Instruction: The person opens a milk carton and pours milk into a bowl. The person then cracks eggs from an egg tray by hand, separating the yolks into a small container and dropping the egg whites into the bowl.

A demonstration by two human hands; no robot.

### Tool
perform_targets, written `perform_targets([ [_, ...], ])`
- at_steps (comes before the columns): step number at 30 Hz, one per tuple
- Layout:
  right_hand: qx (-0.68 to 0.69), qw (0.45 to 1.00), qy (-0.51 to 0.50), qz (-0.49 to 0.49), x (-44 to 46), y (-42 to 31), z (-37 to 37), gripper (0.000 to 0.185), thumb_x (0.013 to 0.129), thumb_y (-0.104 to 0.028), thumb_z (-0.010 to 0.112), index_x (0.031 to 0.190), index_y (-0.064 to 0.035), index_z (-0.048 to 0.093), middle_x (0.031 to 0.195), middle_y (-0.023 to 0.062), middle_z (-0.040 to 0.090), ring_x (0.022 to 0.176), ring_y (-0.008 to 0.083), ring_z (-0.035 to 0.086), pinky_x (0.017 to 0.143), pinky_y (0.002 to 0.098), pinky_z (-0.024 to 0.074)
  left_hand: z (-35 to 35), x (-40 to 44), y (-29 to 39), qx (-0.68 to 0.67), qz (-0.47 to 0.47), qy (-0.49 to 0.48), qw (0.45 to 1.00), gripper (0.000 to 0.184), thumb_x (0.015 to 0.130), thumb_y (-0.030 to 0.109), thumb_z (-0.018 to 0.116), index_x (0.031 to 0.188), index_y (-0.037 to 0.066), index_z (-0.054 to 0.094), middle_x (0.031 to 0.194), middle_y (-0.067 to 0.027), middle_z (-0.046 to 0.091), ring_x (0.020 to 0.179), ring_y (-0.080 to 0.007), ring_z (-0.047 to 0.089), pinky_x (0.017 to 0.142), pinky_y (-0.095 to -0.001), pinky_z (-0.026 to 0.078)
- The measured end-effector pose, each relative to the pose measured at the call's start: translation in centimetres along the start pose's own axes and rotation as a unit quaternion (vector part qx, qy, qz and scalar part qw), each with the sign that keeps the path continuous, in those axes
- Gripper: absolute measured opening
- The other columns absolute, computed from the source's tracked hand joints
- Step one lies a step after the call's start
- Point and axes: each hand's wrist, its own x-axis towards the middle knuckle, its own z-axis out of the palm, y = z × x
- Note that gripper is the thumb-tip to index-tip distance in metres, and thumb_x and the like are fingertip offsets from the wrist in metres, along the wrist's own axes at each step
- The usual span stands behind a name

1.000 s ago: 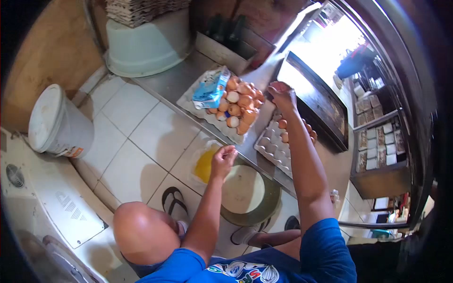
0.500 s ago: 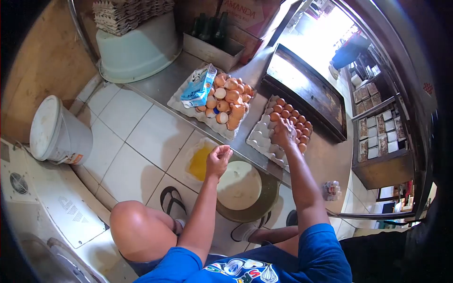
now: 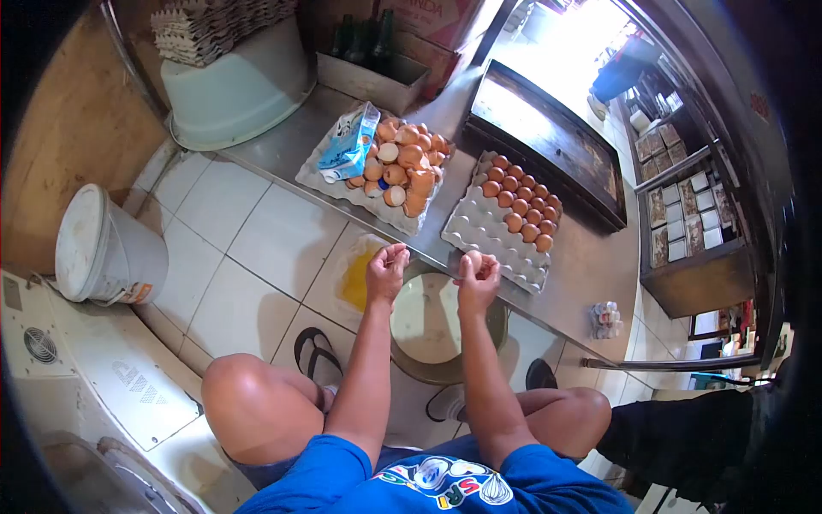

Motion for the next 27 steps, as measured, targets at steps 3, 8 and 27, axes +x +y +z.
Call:
perform_targets([
  [3, -0.062, 0.992, 0.032, -0.101, -1.2, 0.7, 0.1, 0.028, 0.085, -0.014, 0.070, 0.111, -0.0067, 0.062, 0.088, 0.0070, 0.064, 0.072, 0.0131, 0.060, 0.058, 0.0262, 0.0494, -0.6, -0.6, 0.1, 0.010, -0.002, 0.004, 1.000, 0.022, 0.088, 0.019, 0.065, 0.108, 0.010, 0.067, 0.091, 0.0004, 0.066, 0.079, -0.0072, 0.059, 0.065, -0.0206, 0.043],
  [8, -0.187, 0.922, 0.057, -0.335, 0.0, 3.0, -0.1, 0.031, 0.085, -0.015, 0.070, 0.114, -0.0056, 0.060, 0.090, 0.0090, 0.065, 0.069, 0.0148, 0.061, 0.055, 0.0244, 0.0497, -0.2, -0.4, 0.5, 0.026, -0.004, 0.004, 1.000, 0.022, 0.088, 0.019, 0.064, 0.108, 0.010, 0.067, 0.092, -0.0002, 0.066, 0.079, -0.0072, 0.059, 0.066, -0.0211, 0.044],
  [27, 0.285, 0.829, -0.375, 0.301, -2.3, -3.8, 4.9, 0.031, 0.087, -0.007, 0.065, 0.116, 0.0008, 0.057, 0.089, 0.0101, 0.064, 0.062, 0.0140, 0.061, 0.050, 0.0222, 0.0500, -5.4, -0.9, 7.7, -0.025, -0.005, -0.257, 0.966, 0.041, 0.078, -0.007, 0.065, 0.119, -0.001, 0.062, 0.101, -0.0088, 0.069, 0.082, -0.0131, 0.064, 0.074, -0.0201, 0.053],
])
